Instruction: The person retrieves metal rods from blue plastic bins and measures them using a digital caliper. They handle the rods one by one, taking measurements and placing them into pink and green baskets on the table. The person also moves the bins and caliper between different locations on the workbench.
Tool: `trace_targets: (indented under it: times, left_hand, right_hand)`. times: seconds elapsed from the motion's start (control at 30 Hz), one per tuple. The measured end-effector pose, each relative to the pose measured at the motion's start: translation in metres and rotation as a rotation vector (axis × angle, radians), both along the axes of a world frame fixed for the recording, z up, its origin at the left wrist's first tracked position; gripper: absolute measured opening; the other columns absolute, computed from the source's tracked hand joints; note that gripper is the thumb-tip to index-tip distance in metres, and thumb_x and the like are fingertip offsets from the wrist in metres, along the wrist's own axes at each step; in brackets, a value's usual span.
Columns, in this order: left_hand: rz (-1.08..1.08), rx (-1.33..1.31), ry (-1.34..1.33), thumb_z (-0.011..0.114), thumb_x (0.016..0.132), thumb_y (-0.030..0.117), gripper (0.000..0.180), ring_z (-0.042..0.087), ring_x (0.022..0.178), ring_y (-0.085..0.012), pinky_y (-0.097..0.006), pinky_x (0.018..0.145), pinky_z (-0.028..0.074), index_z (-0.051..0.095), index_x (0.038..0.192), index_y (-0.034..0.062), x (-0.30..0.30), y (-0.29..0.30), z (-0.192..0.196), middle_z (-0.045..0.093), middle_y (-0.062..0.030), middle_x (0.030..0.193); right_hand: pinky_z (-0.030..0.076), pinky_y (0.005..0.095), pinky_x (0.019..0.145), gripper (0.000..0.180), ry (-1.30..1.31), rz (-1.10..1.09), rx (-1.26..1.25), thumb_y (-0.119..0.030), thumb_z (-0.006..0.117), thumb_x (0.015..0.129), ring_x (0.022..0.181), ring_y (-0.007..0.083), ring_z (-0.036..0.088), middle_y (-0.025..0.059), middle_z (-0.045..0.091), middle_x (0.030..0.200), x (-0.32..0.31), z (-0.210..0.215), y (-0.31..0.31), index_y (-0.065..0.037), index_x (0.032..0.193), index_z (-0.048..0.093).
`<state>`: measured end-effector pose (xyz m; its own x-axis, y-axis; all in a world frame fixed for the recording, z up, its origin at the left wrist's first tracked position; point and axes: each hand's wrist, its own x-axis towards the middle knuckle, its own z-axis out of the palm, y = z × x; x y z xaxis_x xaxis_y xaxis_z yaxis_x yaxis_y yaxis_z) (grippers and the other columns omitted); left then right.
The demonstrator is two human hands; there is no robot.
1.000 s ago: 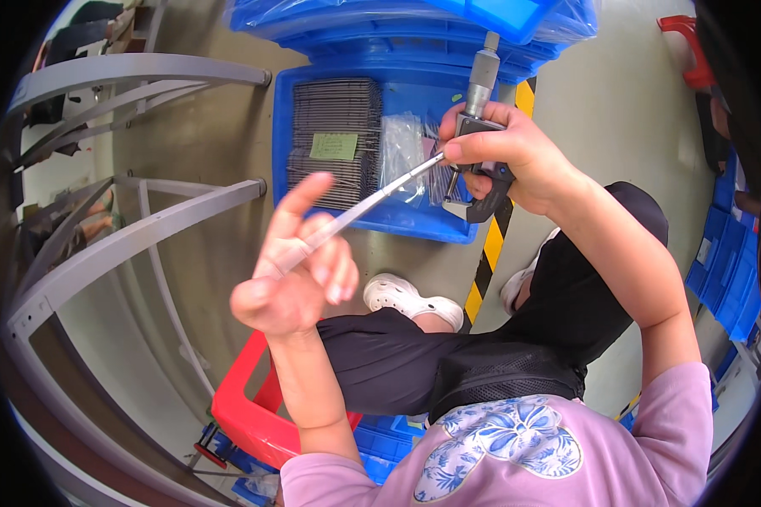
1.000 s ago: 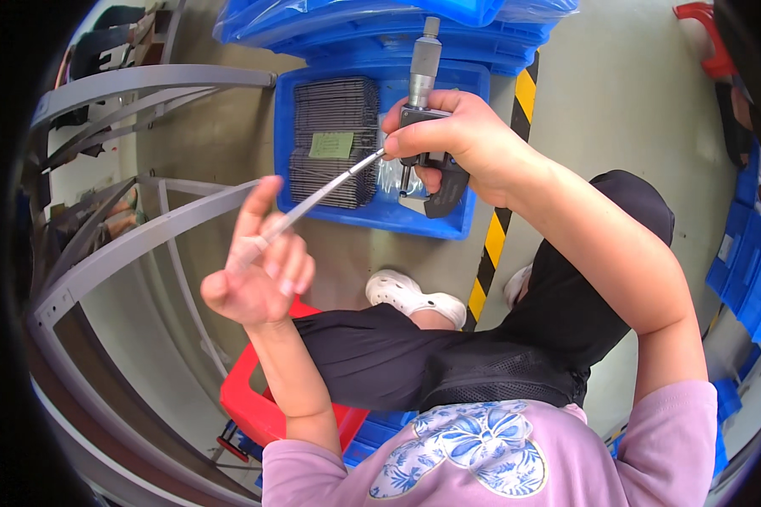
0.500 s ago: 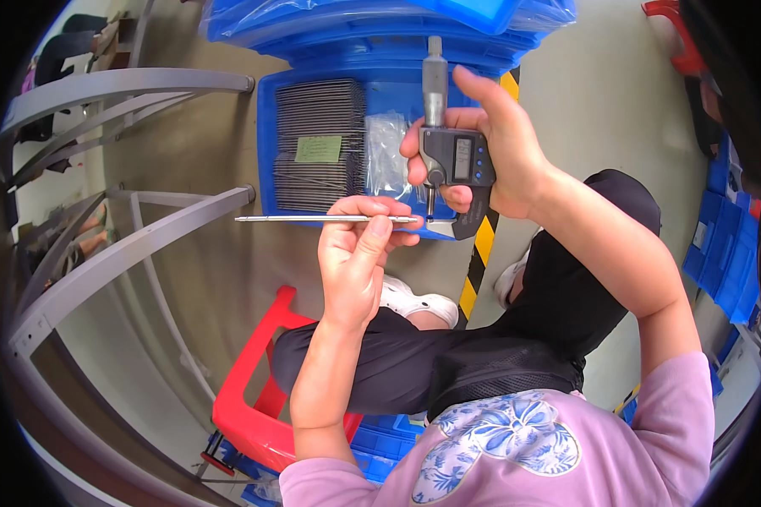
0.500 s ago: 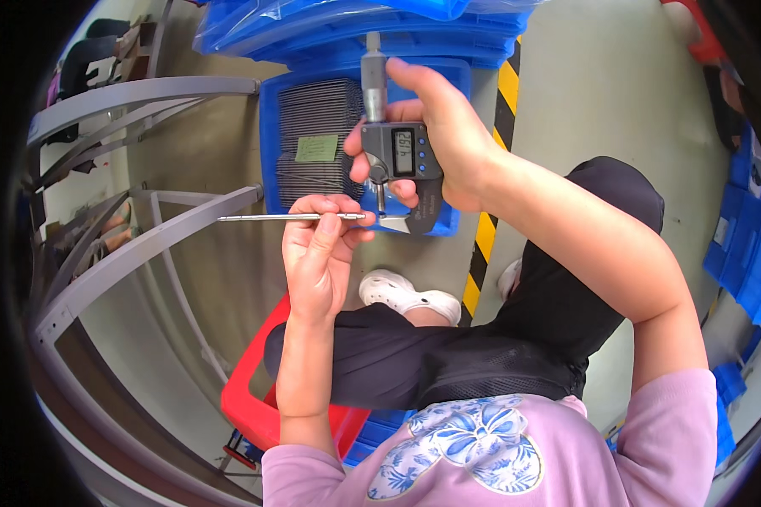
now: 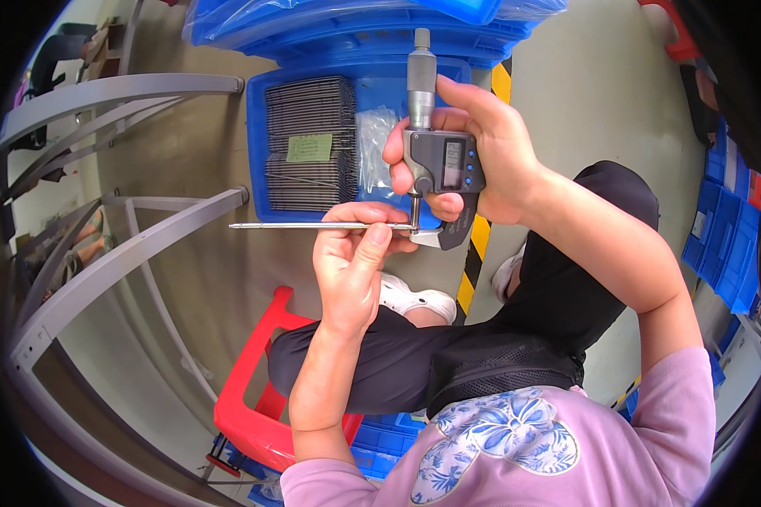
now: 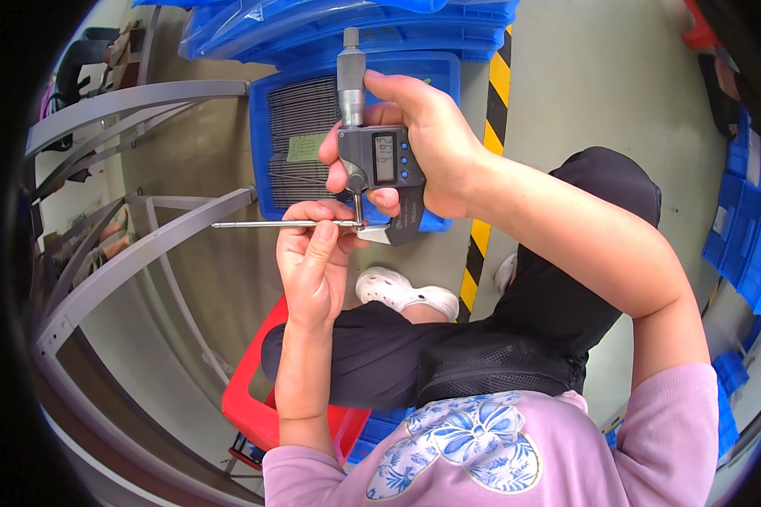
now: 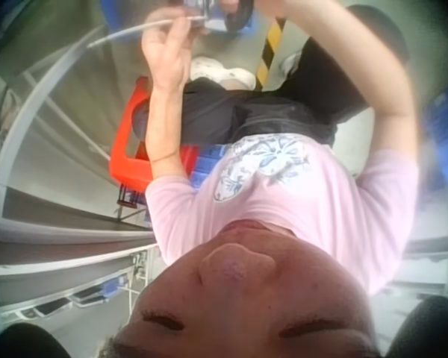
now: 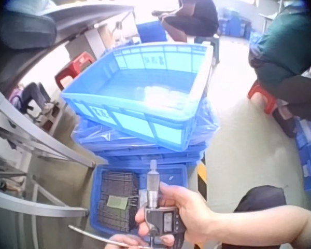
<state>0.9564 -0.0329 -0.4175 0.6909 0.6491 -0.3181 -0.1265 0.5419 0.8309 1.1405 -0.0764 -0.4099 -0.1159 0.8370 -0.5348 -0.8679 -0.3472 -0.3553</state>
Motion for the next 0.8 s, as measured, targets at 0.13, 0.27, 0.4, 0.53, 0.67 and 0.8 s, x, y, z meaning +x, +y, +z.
trace_targets:
  times: [0.13,0.27,0.4,0.53,0.67,0.8]
  left_hand:
    - [0.001,-0.005,0.003,0.052,0.085,0.005,0.011,0.058,0.08,-0.0175,-0.03,0.069,0.053,0.047,0.095,0.0009,0.0,-0.001,0.0001,0.055,-0.0137,0.092]
    - [-0.035,0.028,0.024,0.048,0.086,0.005,0.011,0.058,0.081,-0.0195,-0.031,0.068,0.053,0.047,0.097,0.002,0.0001,-0.0014,-0.0009,0.054,-0.0126,0.095]
    - [-0.044,0.033,0.072,0.049,0.086,0.007,0.013,0.059,0.082,-0.0202,-0.031,0.068,0.053,0.047,0.098,0.0009,0.0019,-0.0009,0.0034,0.053,-0.0131,0.095]
    - [-0.001,0.019,0.13,0.055,0.083,0.007,0.015,0.059,0.078,-0.0182,-0.031,0.067,0.053,0.048,0.095,-0.0003,0.0027,-0.0034,0.0043,0.056,-0.0115,0.089]
    - [0.025,0.018,0.17,0.058,0.081,0.006,0.016,0.059,0.074,-0.0166,-0.03,0.065,0.053,0.049,0.093,-0.0004,0.0006,-0.0047,-0.0003,0.057,-0.0106,0.085]
    - [0.018,-0.011,0.127,0.058,0.082,0.005,0.015,0.059,0.075,-0.0164,-0.03,0.065,0.053,0.048,0.093,-0.0004,-0.0005,-0.0038,0.0008,0.057,-0.0112,0.086]
  right_hand:
    - [0.035,0.0211,0.037,0.06,-0.032,0.024,0.007,-0.057,0.033,0.082,0.041,0.012,0.046,0.0106,0.06,0.068,-0.0007,-0.0002,-0.0002,-0.001,0.083,0.056]
    - [0.035,0.0203,0.037,0.058,-0.111,0.032,0.005,-0.057,0.037,0.081,0.041,0.0117,0.046,0.0098,0.06,0.066,-0.0008,-0.0002,-0.0001,-0.002,0.08,0.057]
    - [0.035,0.0204,0.037,0.057,-0.095,0.031,0.009,-0.056,0.038,0.082,0.04,0.0117,0.046,0.0095,0.06,0.066,0.0004,-0.0015,-0.0002,-0.003,0.079,0.058]
    - [0.035,0.0209,0.038,0.057,-0.107,0.041,0.026,-0.055,0.035,0.083,0.04,0.0116,0.045,0.0093,0.06,0.065,0.0004,-0.0015,-0.0003,-0.003,0.078,0.058]
    - [0.035,0.0211,0.038,0.058,-0.142,0.062,0.03,-0.056,0.033,0.084,0.04,0.0114,0.045,0.009,0.059,0.066,-0.0003,0.0,-0.0014,-0.003,0.081,0.058]
    - [0.035,0.0217,0.039,0.061,-0.094,0.049,0.011,-0.056,0.029,0.085,0.041,0.0115,0.045,0.0089,0.059,0.069,-0.0016,-0.0016,-0.0024,-0.002,0.085,0.057]
